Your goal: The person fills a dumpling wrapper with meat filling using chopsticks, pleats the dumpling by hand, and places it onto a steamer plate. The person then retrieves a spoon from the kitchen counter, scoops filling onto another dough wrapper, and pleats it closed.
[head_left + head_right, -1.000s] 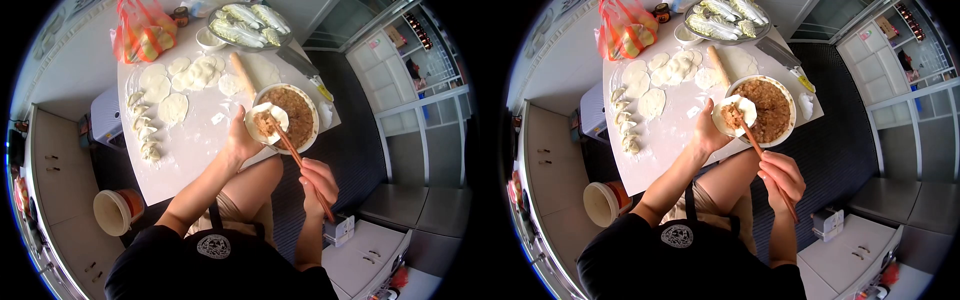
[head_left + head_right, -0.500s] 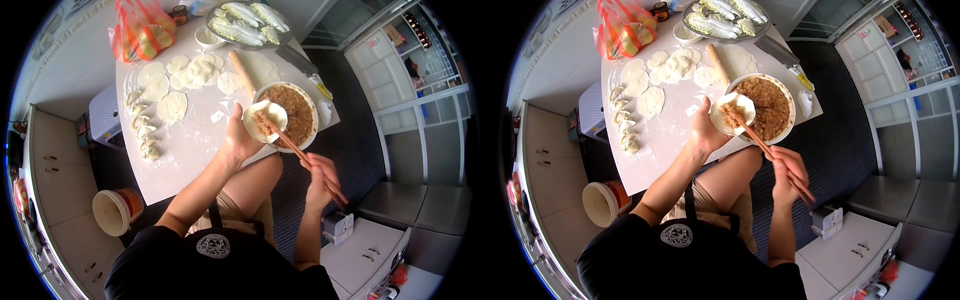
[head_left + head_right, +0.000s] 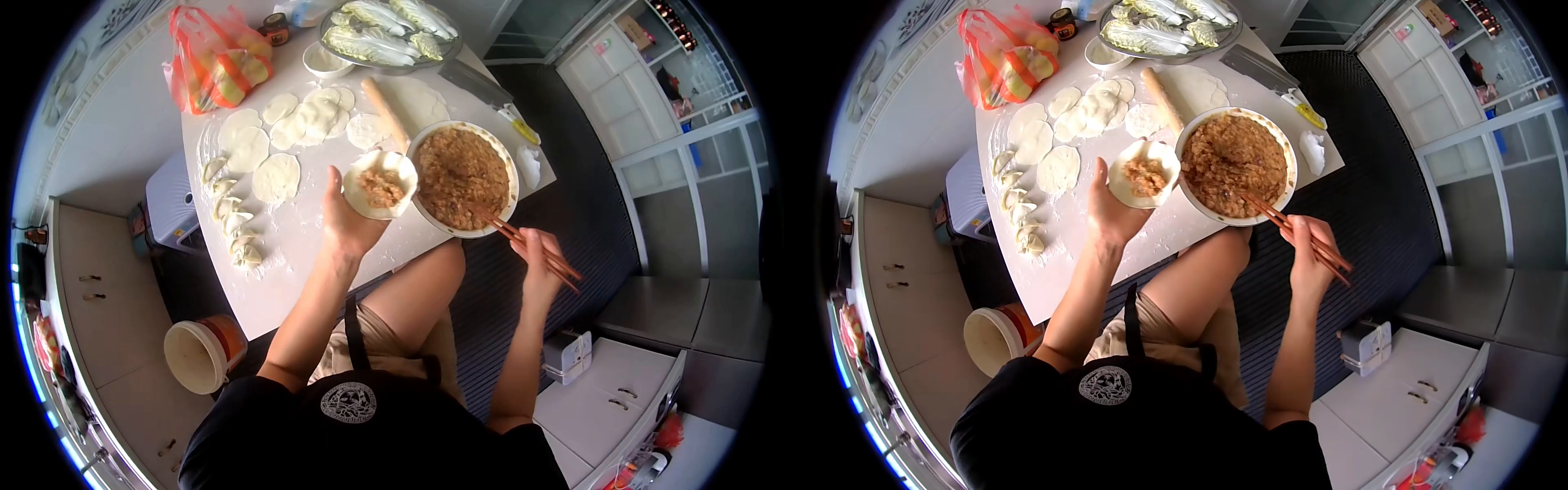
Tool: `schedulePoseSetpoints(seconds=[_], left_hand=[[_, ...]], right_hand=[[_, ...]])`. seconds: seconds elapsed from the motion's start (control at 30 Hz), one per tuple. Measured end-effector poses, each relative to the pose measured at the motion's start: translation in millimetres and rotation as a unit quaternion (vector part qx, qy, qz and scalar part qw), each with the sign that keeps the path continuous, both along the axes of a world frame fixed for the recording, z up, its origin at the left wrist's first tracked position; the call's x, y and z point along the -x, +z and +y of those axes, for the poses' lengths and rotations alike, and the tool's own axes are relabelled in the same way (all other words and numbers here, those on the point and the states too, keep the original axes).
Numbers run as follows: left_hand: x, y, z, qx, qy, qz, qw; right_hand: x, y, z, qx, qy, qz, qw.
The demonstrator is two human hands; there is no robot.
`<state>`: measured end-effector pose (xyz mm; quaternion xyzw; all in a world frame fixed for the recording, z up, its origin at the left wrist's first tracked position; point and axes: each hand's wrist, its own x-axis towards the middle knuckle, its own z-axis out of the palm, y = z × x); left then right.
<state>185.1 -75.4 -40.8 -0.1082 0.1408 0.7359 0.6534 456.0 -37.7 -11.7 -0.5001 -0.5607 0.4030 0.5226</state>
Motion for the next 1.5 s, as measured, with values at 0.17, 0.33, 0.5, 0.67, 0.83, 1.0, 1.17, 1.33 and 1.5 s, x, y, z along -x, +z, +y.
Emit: schedulePoseSetpoints(seconds=[0.17,0.33,0.5,0.67,0.83,1.0,1.17,1.33,1.5], left_hand=[[5.3,-8.4,-4.5,-0.021,0.008,0.013,1.0],[3.5,-4.7,-2.7,-0.004,0.002,0.011,1.0],[1.6,-10.6,4.2,0.008,-0.006,0.013,1.0],[-7.6,-1.1,13.8,0.027,-0.026,0.012,0.999],[-19.2,-0.3,25.9,-0.001,-0.061,-0.012,0.998],[-34.8,9.3,35.7,0.016,-0.098,-0.028,0.995],[-39.6,5.4,41.0,0.01,-0.115,-0.056,0.992],[-40.8,6.4,39.5,0.007,-0.114,-0.038,0.993],[-40.9,-0.7,40.0,-0.03,-0.117,-0.044,0.992]], right_hand=[[25.8,-38.2,8.1,0.053,0.001,0.086,0.995],[42.2,-48.3,14.0,0.091,-0.014,0.185,0.979],[42.6,-54.6,17.3,0.111,-0.058,0.266,0.956],[32.1,-43.3,17.2,0.038,-0.043,0.295,0.954],[29.4,-0.8,6.5,-0.072,0.031,0.187,0.979],[33.8,20.1,-5.8,-0.275,0.13,-0.057,0.951],[33.5,27.1,-11.5,-0.329,0.178,-0.123,0.919],[29.5,34.7,-12.1,-0.332,0.163,-0.079,0.926],[24.4,28.0,-12.4,-0.262,0.146,-0.025,0.954]])
